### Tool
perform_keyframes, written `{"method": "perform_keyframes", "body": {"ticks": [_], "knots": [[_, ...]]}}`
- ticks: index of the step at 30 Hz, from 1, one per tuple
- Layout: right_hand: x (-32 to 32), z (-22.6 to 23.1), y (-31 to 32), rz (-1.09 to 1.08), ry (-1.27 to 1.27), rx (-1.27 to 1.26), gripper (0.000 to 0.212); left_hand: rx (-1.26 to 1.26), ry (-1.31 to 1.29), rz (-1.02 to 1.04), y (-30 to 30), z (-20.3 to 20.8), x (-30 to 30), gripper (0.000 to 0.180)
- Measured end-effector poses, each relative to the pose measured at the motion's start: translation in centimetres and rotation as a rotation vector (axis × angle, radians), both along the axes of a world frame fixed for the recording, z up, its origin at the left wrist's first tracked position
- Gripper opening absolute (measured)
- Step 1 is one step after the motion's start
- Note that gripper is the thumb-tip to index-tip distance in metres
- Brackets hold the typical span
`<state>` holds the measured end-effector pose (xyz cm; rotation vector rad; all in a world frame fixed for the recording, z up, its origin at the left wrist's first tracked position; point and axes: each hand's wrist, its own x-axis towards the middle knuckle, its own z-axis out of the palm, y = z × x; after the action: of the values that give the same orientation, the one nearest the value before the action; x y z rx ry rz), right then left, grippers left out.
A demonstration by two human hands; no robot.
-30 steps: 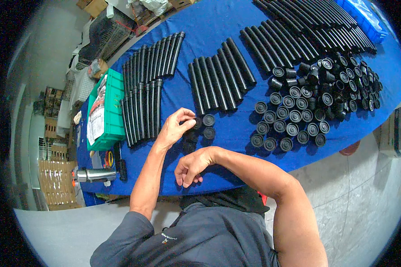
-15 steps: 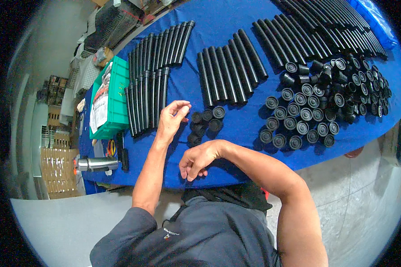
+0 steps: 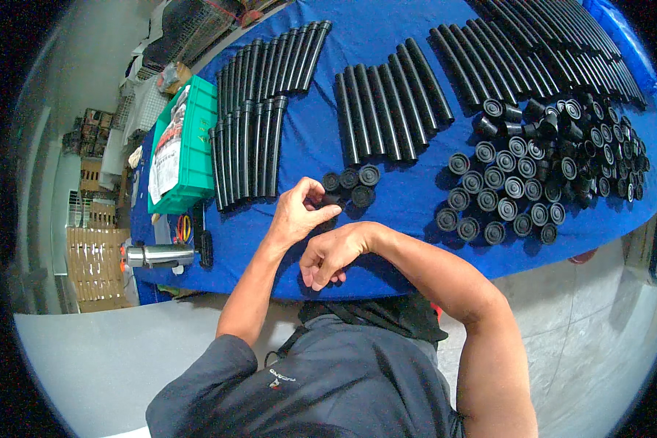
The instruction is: Placing end caps on black plastic tubes and organizing them on an assembly table.
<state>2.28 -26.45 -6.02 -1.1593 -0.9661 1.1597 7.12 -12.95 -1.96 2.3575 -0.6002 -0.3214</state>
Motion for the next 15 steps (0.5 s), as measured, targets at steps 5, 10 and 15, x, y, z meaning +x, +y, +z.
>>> {"method": "perform_keyframes", "body": {"ticks": [5, 10, 15], "knots": [[-0.1, -0.1, 0.0, -0.051, 0.018, 0.040, 0.037, -0.127, 0.201, 0.088, 0.1, 0.1, 0.0, 0.028], [-0.1, 0.1, 0.0, -0.047, 0.018, 0.042, 0.036, -0.177, 0.036, -0.044, 1.0, -1.3, 0.1, 0.025], [-0.1, 0.2, 0.0, -0.034, -0.019, 0.027, 0.033, -0.215, 0.255, 0.136, 2.0, -0.4, -1.1, 0.025]]}}
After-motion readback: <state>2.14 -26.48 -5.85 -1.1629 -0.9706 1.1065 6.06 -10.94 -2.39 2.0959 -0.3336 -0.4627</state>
